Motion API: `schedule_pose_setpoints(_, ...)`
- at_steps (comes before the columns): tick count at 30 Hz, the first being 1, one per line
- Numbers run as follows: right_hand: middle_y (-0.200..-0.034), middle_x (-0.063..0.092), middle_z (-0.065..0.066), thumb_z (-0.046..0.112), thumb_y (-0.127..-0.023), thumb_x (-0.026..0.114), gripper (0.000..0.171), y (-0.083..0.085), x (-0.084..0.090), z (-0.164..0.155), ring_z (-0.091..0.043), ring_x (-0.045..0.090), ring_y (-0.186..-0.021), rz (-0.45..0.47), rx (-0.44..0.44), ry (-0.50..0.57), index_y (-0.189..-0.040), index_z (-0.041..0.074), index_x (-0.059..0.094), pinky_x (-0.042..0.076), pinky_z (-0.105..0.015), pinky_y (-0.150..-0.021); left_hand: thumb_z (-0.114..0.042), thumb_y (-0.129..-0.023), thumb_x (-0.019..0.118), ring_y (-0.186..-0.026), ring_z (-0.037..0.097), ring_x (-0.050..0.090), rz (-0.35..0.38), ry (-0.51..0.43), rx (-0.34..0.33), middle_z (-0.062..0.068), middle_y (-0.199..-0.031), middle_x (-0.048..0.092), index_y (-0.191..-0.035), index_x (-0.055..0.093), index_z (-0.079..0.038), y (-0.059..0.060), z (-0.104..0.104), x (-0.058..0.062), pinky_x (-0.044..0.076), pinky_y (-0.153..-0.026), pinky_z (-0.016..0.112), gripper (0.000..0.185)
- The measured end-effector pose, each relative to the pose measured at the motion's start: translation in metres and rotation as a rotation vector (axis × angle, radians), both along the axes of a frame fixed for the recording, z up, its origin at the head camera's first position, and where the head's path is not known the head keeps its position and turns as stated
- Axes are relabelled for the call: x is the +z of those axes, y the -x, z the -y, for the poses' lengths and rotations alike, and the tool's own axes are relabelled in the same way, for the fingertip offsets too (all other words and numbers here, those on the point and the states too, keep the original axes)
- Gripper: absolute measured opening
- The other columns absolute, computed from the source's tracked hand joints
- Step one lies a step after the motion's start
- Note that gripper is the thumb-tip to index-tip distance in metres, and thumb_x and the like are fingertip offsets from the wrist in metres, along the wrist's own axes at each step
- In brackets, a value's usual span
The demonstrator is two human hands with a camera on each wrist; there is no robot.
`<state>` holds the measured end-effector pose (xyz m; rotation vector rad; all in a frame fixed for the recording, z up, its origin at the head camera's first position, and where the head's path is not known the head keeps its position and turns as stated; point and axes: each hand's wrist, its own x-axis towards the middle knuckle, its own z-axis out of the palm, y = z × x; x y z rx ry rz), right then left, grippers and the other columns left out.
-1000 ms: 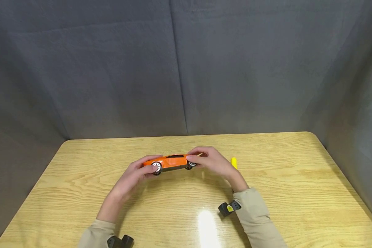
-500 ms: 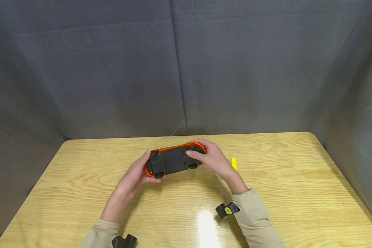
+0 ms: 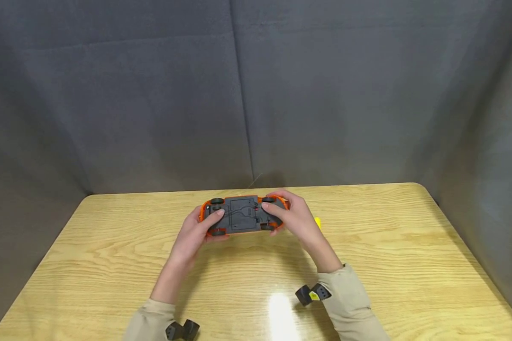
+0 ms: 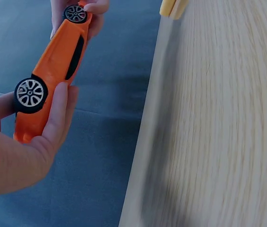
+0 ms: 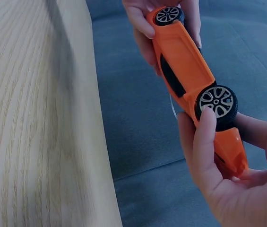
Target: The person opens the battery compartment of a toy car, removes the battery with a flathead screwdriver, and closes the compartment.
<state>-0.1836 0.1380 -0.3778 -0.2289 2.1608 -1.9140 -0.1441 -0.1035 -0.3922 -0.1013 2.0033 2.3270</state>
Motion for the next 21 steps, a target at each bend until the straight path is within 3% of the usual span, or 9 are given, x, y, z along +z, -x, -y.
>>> schedule_pose_setpoints(6,-0.119,0.055,-0.018,0.02,-0.101,0.067,0.049,-0.004,0.005,0.0,-0.021,0.064,-0.084,0.034,-0.027,0.002,-0.142,-0.004,0.055,0.062,-0.056,-0.07,-0.012,-0.098,0.065,-0.09,0.019,0.071,0.008,0.017,0.046,0.024,-0.118,0.065,-0.135,0.048,0.006,0.002,-0.002,0.0,0.064,-0.079,0.044,0.045)
schedule_pose_setpoints(12,-0.103,0.063,-0.014,0.018,-0.101,0.066,0.047,-0.003,0.008,0.001,-0.018,0.068,-0.076,0.048,-0.046,0.049,-0.14,-0.005,0.056,0.064,-0.044,-0.063,-0.011,-0.096,0.066,-0.09,0.019,0.068,-0.024,0.037,0.102,0.023,-0.12,0.063,-0.134,0.05,0.003,0.004,-0.006,-0.002,0.063,-0.072,0.034,0.043)
schedule_pose_setpoints(18,-0.105,0.068,-0.014,0.016,-0.101,0.065,0.047,-0.001,0.011,0.001,-0.018,0.071,-0.073,0.058,-0.055,0.087,-0.14,-0.008,0.056,0.063,-0.036,-0.058,-0.01,-0.096,0.065,-0.101,0.026,0.064,-0.084,0.067,0.154,0.023,-0.13,0.057,-0.139,0.051,-0.002,0.003,-0.012,-0.003,0.063,-0.073,0.04,0.046)
schedule_pose_setpoints(21,-0.107,0.068,-0.015,0.016,-0.101,0.065,0.047,-0.001,0.013,0.001,-0.018,0.071,-0.073,0.072,-0.063,0.11,-0.14,-0.009,0.056,0.062,-0.033,-0.056,-0.011,-0.096,0.065,-0.109,0.03,0.062,-0.125,0.091,0.18,0.022,-0.134,0.056,-0.139,0.052,-0.003,0.002,-0.014,-0.002,0.06,-0.08,0.035,0.045)
